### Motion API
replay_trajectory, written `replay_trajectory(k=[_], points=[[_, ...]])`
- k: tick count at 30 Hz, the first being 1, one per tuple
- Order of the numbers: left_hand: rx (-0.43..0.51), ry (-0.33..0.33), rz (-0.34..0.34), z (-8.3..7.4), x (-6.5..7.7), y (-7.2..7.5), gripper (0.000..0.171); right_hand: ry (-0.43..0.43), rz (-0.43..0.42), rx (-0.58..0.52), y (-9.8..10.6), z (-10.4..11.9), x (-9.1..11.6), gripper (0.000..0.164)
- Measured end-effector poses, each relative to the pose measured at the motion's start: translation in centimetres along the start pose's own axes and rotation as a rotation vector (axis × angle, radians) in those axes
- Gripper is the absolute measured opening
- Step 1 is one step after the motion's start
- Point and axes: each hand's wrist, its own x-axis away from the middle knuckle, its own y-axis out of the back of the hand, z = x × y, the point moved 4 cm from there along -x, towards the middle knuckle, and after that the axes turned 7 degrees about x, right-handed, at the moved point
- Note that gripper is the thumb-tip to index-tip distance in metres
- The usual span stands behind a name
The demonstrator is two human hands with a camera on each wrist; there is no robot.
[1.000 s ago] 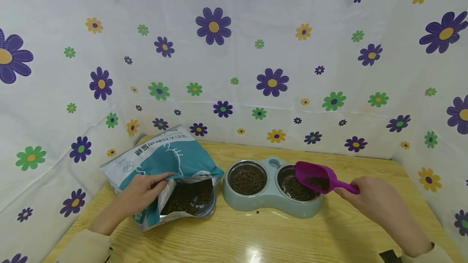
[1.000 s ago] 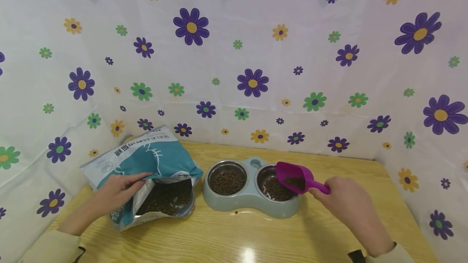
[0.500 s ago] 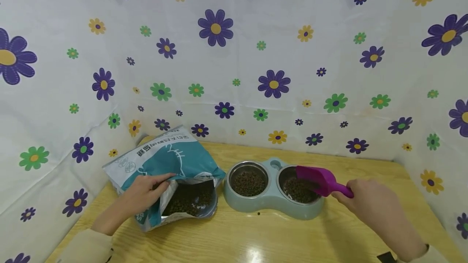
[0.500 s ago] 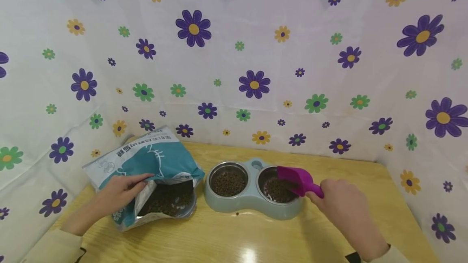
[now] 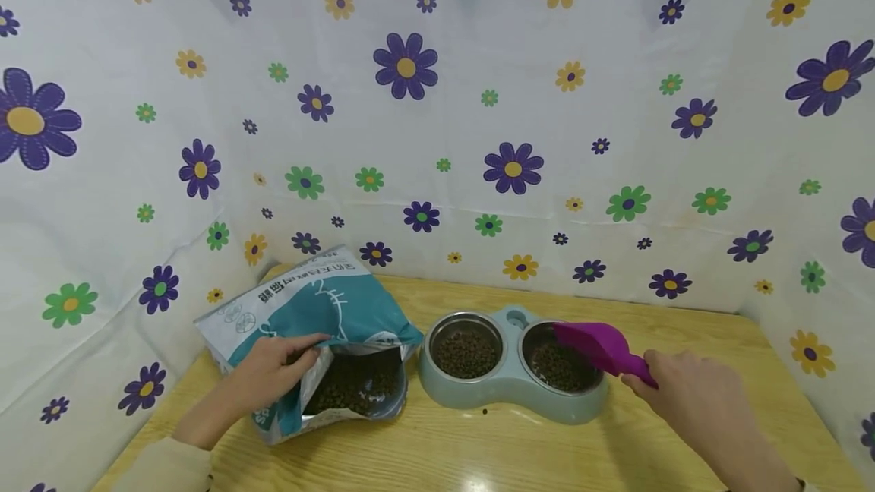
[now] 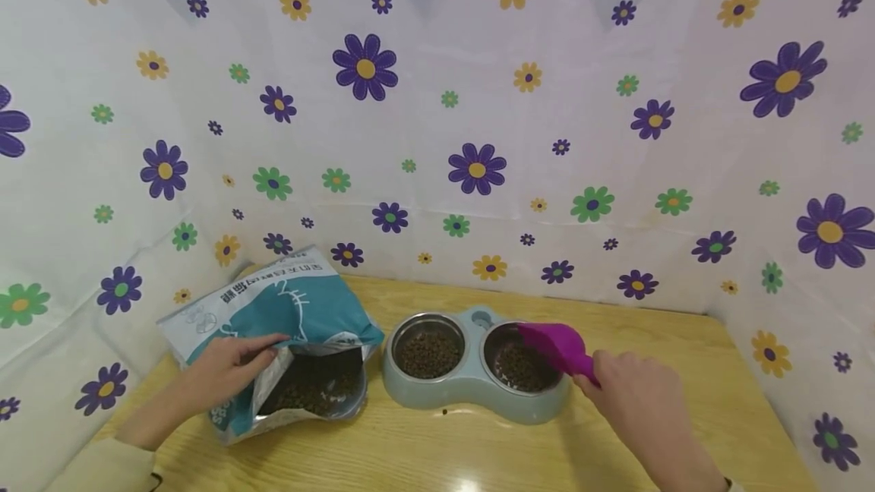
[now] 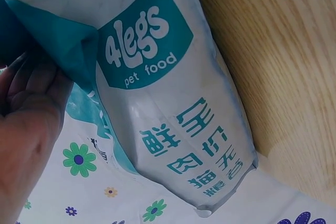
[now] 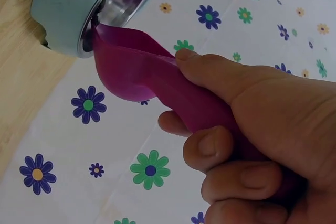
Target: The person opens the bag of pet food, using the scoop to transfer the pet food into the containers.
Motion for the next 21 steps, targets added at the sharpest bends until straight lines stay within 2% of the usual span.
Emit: replay_trajectory(k=[9, 13, 16, 21], points=[[-0.003, 0.006, -0.019, -0.1, 0.1, -0.1, 0.031, 0.018, -0.095, 0.044, -0.3, -0.4, 0.5, 0.049], [-0.01, 0.008, -0.024, -0.2, 0.1, 0.0, 0.031, 0.01, -0.108, -0.029, -0.5, -0.9, 0.7, 0.046], [-0.024, 0.011, -0.029, -0.3, 0.0, 0.0, 0.031, -0.029, 0.001, -0.19, -1.0, -1.0, 0.8, 0.039], [-0.03, 0.021, -0.027, -0.5, 0.2, 0.0, 0.031, -0.119, 0.352, -0.581, -2.0, 0.4, 1.1, 0.043]])
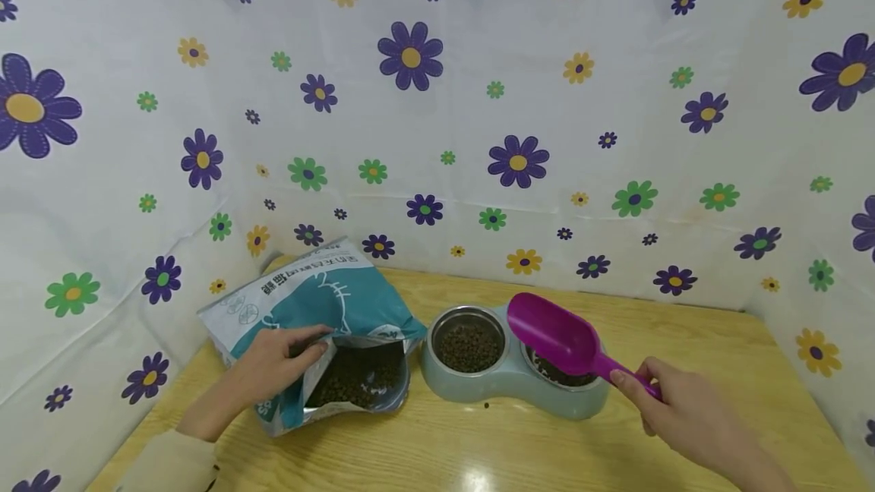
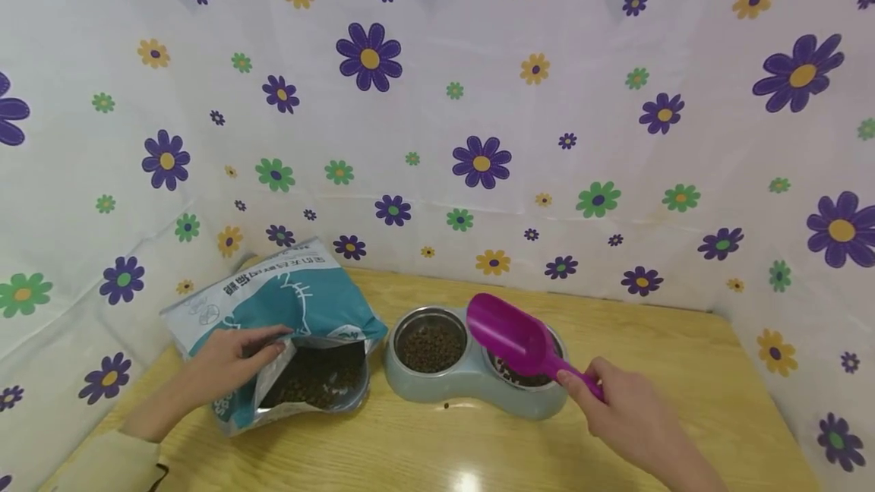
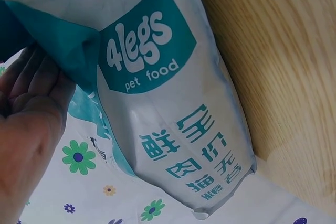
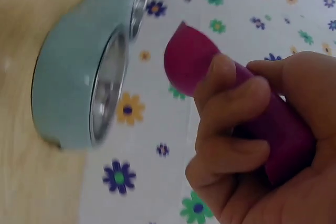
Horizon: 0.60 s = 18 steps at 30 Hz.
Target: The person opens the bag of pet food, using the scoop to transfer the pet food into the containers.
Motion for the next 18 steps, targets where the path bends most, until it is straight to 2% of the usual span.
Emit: replay_trajectory(k=[3, 6, 11, 18], points=[[0.01, -0.002, -0.002, -0.2, 0.0, -0.1, 0.03, 0.021, 0.145, -0.18, -1.2, 1.1, 0.0, 0.045], [0.016, -0.012, -0.01, -0.3, 0.0, -0.1, 0.03, 0.082, 0.22, -0.263, -2.2, 2.5, -0.2, 0.044], [0.017, -0.011, -0.015, -0.2, -0.1, 0.0, 0.032, 0.165, 0.255, -0.29, -4.0, 4.8, -0.9, 0.04], [0.02, -0.009, -0.015, -0.1, 0.2, -0.1, 0.031, 0.27, 0.244, -0.303, -6.6, 7.9, -1.7, 0.043]])
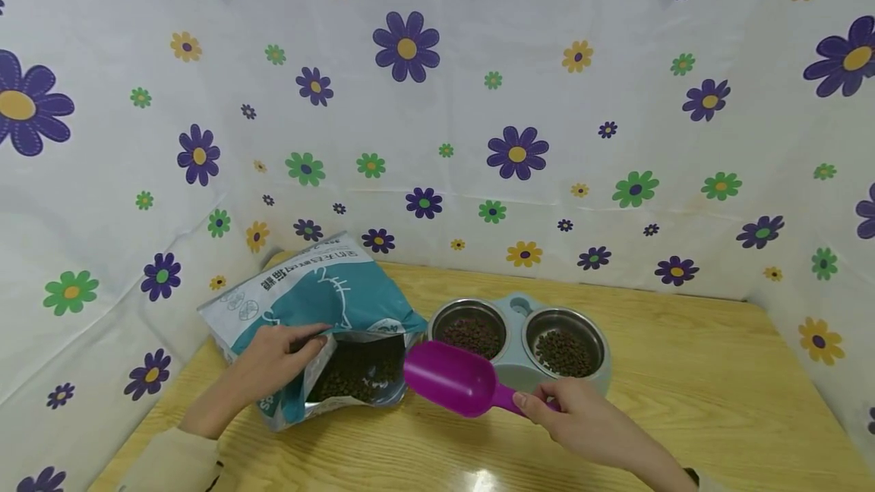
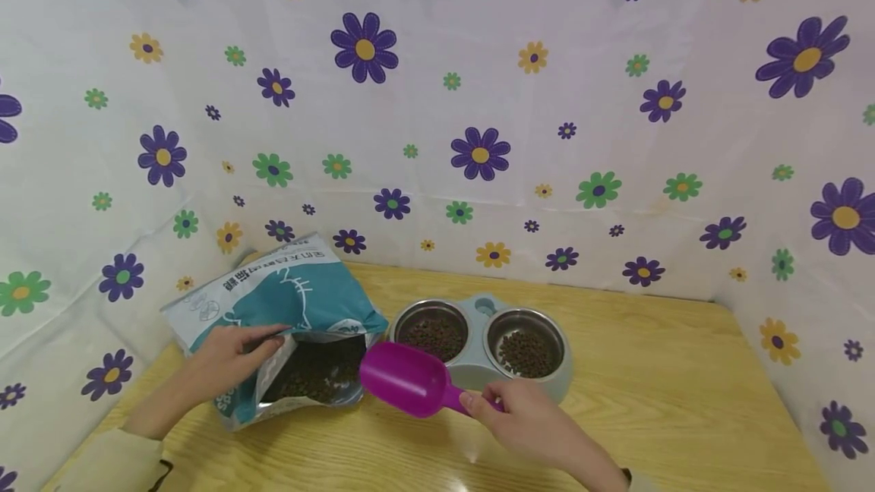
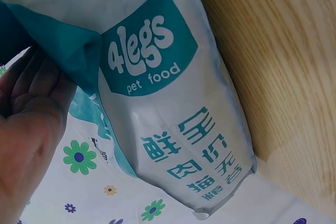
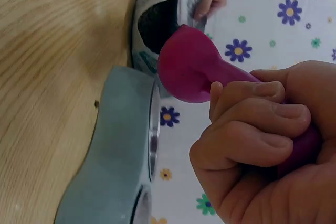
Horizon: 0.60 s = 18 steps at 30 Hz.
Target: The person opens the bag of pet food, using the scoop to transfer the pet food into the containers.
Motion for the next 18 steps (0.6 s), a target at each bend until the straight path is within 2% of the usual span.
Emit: replay_trajectory(k=[7, 12, 18], points=[[-0.007, -0.005, -0.011, 0.1, -0.1, 0.1, 0.03, 0.058, -0.018, 0.104, -1.8, 1.7, -2.6, 0.051], [-0.029, -0.007, -0.02, 0.1, -0.3, 0.3, 0.03, 0.086, 0.024, 0.088, -2.8, 2.7, -4.7, 0.053], [-0.017, 0.004, -0.008, 0.1, -0.2, 0.2, 0.03, 0.075, 0.097, 0.121, -3.3, 4.6, -6.3, 0.056]])
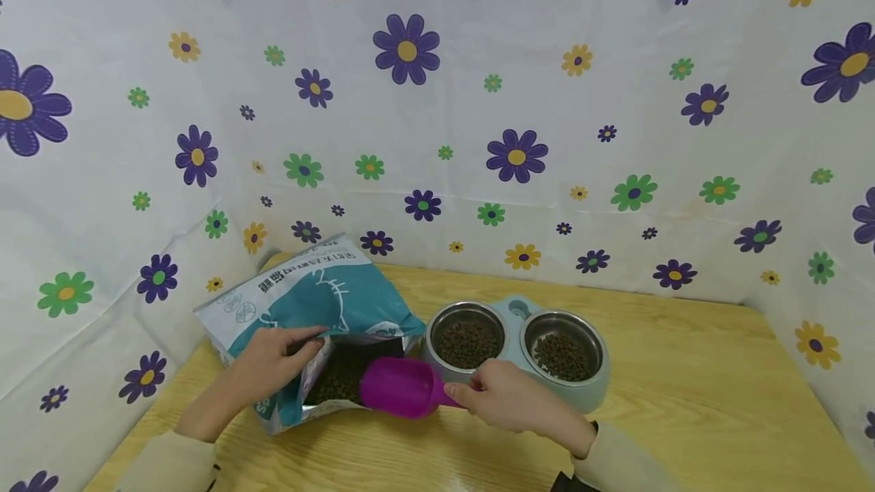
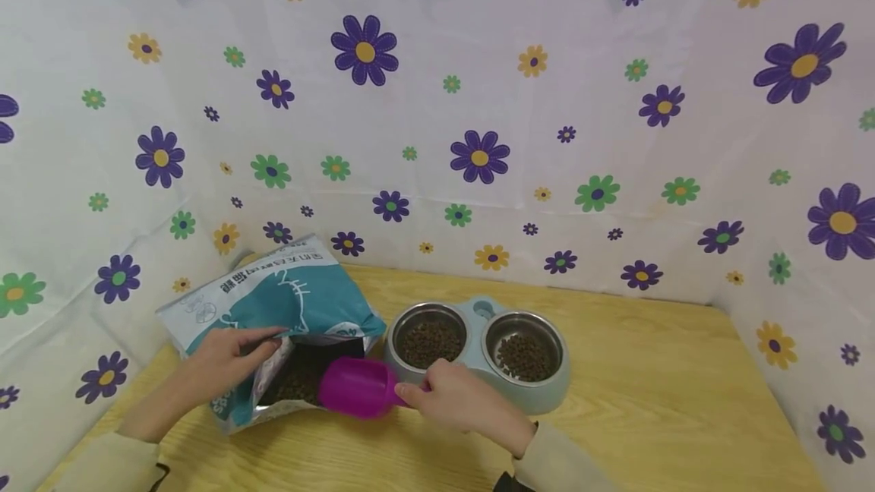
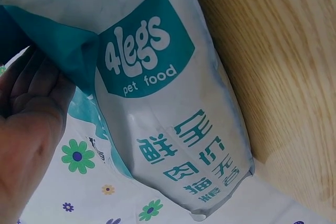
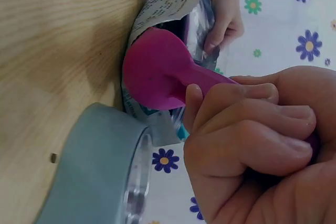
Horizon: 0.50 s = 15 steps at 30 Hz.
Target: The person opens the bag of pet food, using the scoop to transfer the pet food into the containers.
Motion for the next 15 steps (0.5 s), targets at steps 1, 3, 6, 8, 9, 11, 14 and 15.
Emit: replay_trajectory(k=[1, 3, 6, 8, 9, 11, 14, 15], points=[[0.005, 0.0, 0.0, 0.0, 0.0, 0.0, 0.03, -0.008, 0.016, 0.003, 0.1, 0.3, -0.2, 0.057], [0.013, -0.005, -0.003, -0.1, 0.1, -0.1, 0.03, -0.035, 0.046, 0.01, 0.3, 1.0, -0.7, 0.056], [0.019, -0.006, -0.014, -0.2, 0.1, -0.1, 0.029, -0.085, 0.093, -0.001, 0.7, 1.6, -1.5, 0.054], [0.016, -0.004, -0.02, -0.2, 0.1, -0.1, 0.028, -0.123, 0.118, -0.033, 0.8, 1.7, -1.8, 0.053], [0.014, -0.002, -0.022, -0.2, 0.2, -0.1, 0.028, -0.139, 0.131, -0.059, 0.7, 1.7, -2.0, 0.052], [0.009, -0.001, -0.027, -0.2, 0.1, -0.1, 0.028, -0.166, 0.155, -0.128, 0.5, 1.6, -2.2, 0.051], [0.006, 0.001, -0.023, -0.2, 0.2, -0.2, 0.028, -0.19, 0.185, -0.233, 0.0, 1.3, -2.3, 0.05], [0.006, 0.005, -0.02, -0.2, 0.2, -0.2, 0.028, -0.194, 0.195, -0.267, -0.3, 1.2, -2.4, 0.05]])
